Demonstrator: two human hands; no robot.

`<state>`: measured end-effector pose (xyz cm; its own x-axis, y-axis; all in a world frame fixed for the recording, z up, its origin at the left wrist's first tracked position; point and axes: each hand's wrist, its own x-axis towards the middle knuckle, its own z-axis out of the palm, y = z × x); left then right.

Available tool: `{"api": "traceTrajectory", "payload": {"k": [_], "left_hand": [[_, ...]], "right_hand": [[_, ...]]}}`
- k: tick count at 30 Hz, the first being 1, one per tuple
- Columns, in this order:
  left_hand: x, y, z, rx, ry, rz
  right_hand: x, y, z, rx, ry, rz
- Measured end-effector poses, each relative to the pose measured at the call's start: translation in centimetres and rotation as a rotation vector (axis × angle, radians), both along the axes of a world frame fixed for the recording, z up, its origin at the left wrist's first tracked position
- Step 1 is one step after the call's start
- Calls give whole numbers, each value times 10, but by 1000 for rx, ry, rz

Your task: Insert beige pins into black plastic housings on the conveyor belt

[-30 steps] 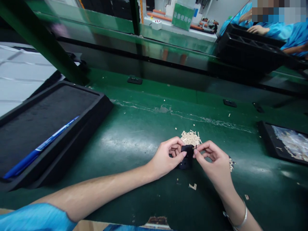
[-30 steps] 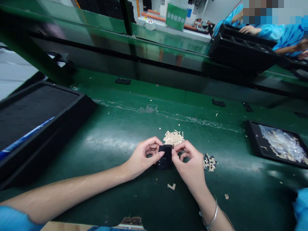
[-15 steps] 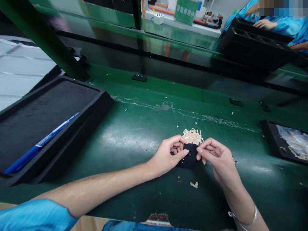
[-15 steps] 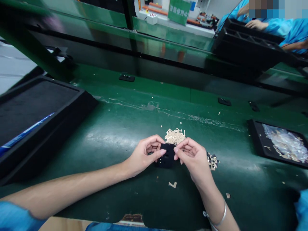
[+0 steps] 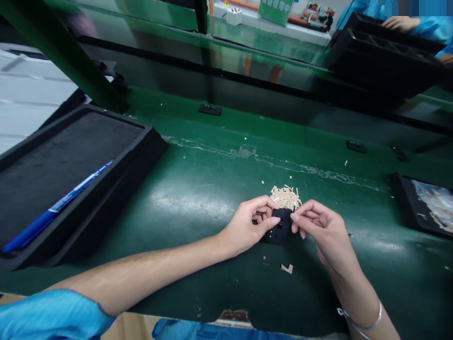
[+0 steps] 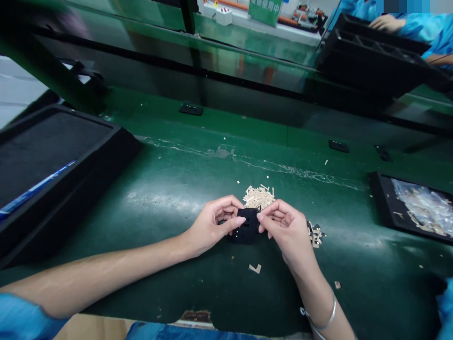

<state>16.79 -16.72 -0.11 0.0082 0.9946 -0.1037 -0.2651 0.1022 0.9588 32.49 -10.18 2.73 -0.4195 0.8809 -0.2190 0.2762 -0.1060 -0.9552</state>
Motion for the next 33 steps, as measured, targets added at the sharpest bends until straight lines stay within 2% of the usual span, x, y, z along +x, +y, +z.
{"api": "traceTrajectory", "payload": {"k": [8, 12, 17, 20, 26, 33], "left_hand": [[-3, 0, 3, -36, -114, -14], [-4, 0, 2, -36, -113, -5], [-4, 0, 1, -34, -98, -11], [-4, 0, 1, -32, -90, -17], [-3, -1, 0, -26, -88, -30], [-3, -1, 1, -26, -107, -30]], "right_hand": [[7, 2, 3, 94, -103, 34], [7, 4, 3, 26, 27, 99], [4, 4, 3, -77, 152, 118], [3, 3, 3, -125, 166, 118], [2, 3, 4, -124, 140, 66], [5, 3, 2, -165, 137, 98]]}}
